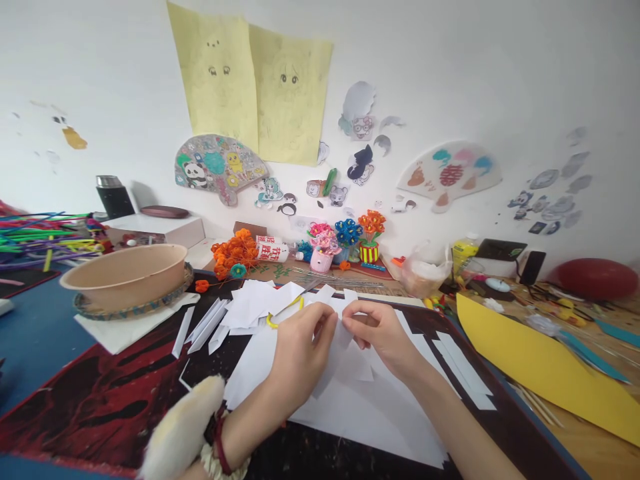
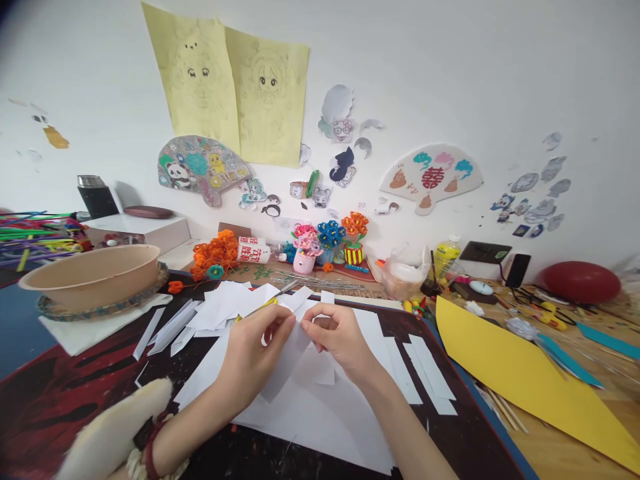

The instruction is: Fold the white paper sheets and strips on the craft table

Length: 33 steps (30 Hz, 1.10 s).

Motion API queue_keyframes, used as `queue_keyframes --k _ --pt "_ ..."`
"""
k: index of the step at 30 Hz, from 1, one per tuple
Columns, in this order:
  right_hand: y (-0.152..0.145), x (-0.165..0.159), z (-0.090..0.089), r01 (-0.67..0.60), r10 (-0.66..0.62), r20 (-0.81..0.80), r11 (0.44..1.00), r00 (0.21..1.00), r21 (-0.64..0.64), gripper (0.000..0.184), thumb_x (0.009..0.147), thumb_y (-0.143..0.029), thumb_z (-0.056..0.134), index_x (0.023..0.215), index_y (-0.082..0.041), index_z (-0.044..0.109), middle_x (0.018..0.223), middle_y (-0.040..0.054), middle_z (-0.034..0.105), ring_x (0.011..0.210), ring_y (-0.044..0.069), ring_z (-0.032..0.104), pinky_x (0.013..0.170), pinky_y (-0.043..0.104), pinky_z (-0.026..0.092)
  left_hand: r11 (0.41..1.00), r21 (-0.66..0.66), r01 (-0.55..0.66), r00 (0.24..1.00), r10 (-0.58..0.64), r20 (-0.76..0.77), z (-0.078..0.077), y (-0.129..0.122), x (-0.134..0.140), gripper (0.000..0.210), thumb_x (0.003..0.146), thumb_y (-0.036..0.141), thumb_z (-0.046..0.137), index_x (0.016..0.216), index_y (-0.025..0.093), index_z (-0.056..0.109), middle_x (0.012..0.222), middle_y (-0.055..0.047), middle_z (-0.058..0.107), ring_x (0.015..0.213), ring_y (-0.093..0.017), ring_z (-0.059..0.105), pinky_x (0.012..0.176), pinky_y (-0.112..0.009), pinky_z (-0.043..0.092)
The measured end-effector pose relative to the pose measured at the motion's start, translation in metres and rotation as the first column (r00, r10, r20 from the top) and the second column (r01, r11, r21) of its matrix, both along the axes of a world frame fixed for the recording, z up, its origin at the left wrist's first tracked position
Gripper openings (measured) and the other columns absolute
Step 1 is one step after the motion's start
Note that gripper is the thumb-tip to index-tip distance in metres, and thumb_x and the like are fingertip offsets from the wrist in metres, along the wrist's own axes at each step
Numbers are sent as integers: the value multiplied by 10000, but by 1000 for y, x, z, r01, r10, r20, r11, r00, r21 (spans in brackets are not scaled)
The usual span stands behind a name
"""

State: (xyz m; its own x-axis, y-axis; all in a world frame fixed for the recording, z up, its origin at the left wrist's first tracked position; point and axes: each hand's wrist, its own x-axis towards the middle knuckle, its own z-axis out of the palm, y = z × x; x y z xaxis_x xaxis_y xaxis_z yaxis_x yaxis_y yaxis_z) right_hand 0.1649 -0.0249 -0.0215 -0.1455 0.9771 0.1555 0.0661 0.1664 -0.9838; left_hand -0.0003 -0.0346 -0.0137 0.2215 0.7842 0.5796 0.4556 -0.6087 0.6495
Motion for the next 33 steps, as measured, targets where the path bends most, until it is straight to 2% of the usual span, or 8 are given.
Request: queue_keyframes --k 7,12,19,24,26,30,33 --pt "1 1 1 -7 7 7 1000 1000 0 171 722 -334 692 703 -183 615 459 -64 455 429 81 397 438 225 279 1000 5 -27 1000 27 3 1 2 -1 202 906 224 451 747 182 569 663 9 597 600 -117 515 583 -224 372" --pt "1 4 2 18 -18 11 1000 1000 10 158 726 -319 686 707 -176 624 465 -62 454 433 79 394 441 226 266 997 -5 -79 995 79 56 8 5 -6 180 891 240 474 750 184 570 662 17 608 591 -115 515 589 -228 381" --pt "5 9 2 95 -95 -17 995 995 -7 197 722 -352 686 702 -178 596 444 -63 448 428 89 394 434 232 273 969 -106 -221 934 242 261 19 20 -23 180 853 329 535 760 189 602 687 7 637 657 -147 580 607 -241 428" --pt "2 1 2 21 -22 -35 999 999 -30 282 750 -426 673 875 -176 636 608 -13 576 453 98 463 444 247 333 976 -185 -112 943 163 290 13 18 -17 196 852 352 537 772 189 610 699 -2 661 645 -151 603 573 -237 442" --pt "0 -3 1 9 -10 -41 1000 999 -16 317 738 -440 693 912 -179 645 628 -12 585 477 108 487 462 256 362 979 -194 -60 953 114 281 10 14 -12 178 851 335 538 780 191 616 710 -4 679 644 -151 619 570 -234 454" --pt "-1 -5 0 42 -42 -27 999 999 25 285 722 -460 714 775 -188 648 544 -39 524 493 111 483 485 255 393 983 -186 6 982 29 185 10 8 -6 102 830 264 564 782 199 626 720 11 688 596 -128 609 564 -226 456" --pt "-1 -4 1 41 -43 34 997 999 68 292 718 -473 720 722 -187 658 624 -8 584 524 112 491 492 252 405 992 -129 -6 997 16 78 12 9 -7 56 805 220 584 836 211 629 789 14 685 607 -120 578 565 -232 431"
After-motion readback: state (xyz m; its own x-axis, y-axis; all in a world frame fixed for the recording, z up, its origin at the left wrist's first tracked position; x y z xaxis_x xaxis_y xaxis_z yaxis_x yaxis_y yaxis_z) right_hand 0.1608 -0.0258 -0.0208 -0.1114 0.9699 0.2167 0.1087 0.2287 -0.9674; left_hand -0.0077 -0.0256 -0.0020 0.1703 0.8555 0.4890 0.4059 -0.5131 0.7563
